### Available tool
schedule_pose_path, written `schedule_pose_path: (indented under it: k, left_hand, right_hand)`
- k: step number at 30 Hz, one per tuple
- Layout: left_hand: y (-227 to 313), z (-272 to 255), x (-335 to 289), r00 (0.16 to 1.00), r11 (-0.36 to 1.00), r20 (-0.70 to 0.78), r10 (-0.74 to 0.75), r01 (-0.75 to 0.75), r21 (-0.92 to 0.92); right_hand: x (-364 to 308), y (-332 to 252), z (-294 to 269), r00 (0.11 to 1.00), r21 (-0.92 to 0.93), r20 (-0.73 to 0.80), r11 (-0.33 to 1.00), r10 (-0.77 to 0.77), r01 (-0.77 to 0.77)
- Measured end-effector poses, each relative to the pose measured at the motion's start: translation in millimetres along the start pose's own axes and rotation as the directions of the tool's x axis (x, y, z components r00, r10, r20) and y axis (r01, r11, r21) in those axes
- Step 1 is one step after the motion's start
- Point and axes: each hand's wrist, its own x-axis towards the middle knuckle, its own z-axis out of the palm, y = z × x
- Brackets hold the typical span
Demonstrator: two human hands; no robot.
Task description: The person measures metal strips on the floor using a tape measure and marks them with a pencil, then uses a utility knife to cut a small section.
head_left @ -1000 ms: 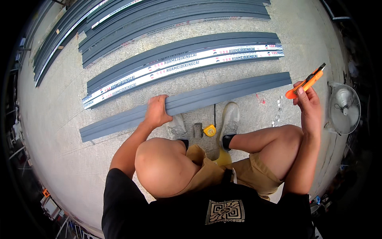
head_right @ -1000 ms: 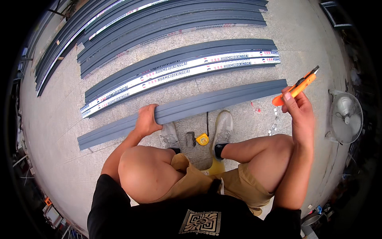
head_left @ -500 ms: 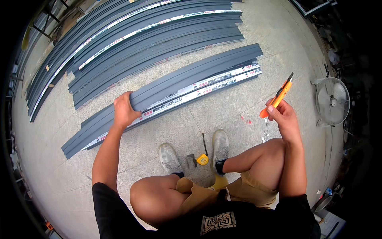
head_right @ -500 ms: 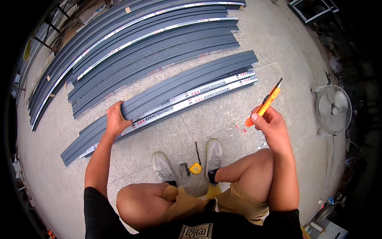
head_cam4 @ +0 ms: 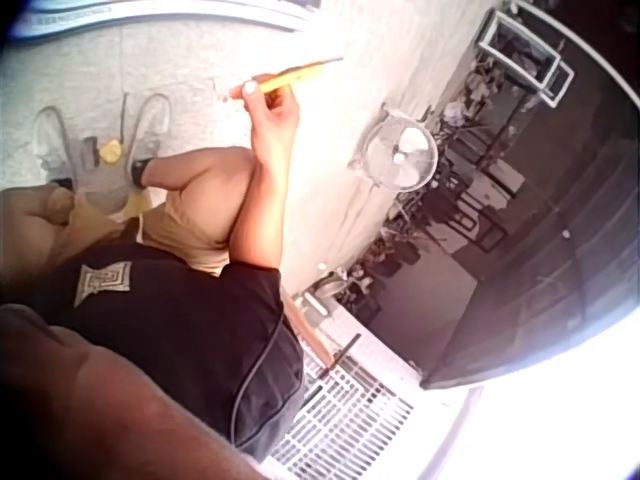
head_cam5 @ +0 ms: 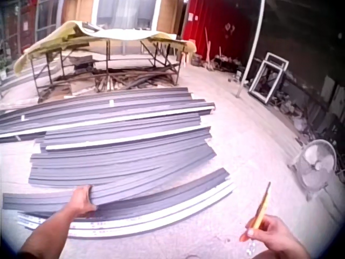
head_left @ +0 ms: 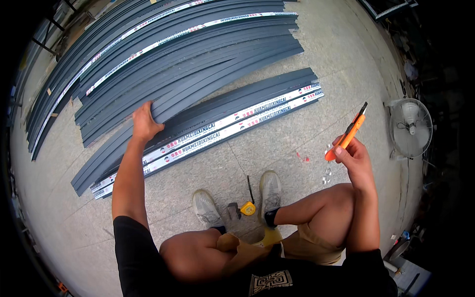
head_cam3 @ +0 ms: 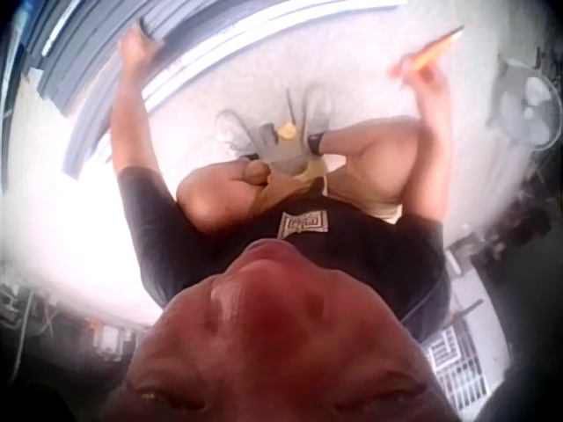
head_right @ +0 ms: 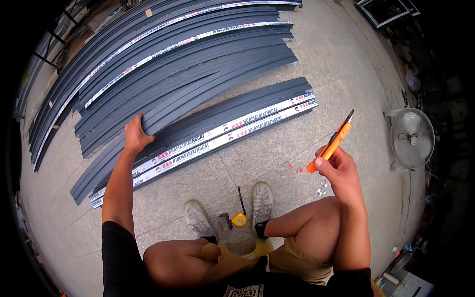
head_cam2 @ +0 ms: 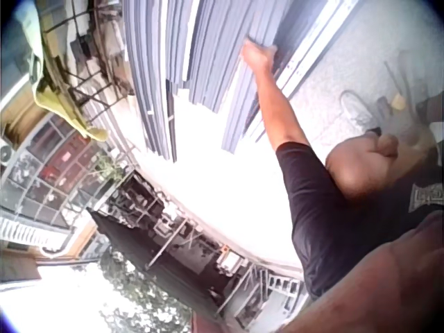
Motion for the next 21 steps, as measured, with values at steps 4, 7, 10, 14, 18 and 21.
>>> schedule_pose_path:
  k: [4, 7, 10, 14, 18, 21]
  left_hand:
    - [-6, 8, 10, 1.0, 0.998, 0.017, 0.026, -0.027, 0.05]
    - [2, 29, 28, 1.0, 0.989, -0.006, 0.005, -0.004, 0.149]
    - [4, 49, 37, 0.996, 0.972, 0.024, -0.085, 0.077, 0.224]
    - [-8, 68, 34, 0.99, 0.948, -0.009, -0.14, 0.136, 0.287]
    - [-36, 105, 27, 0.951, 0.953, -0.28, -0.132, 0.2, 0.229]
    - [-26, 109, 5, 0.972, 0.97, 0.009, -0.236, 0.235, 0.067]
  right_hand:
    - [8, 5, 6, 1.0, -0.013, -0.024, 1.0, 0.007, -0.007]
    - [7, 9, 5, 1.0, -0.009, -0.026, 1.0, 0.01, -0.01]
    - [4, 12, 6, 0.997, -0.07, -0.081, 0.998, -0.002, -0.004]
    - [2, 18, 10, 0.997, -0.129, -0.08, 0.992, 0.004, -0.014]
    - [1, 18, 14, 0.994, -0.1, -0.107, 0.995, -0.033, 0.023]
    - [-6, 17, 15, 0.993, -0.093, -0.109, 0.995, -0.051, 0.041]
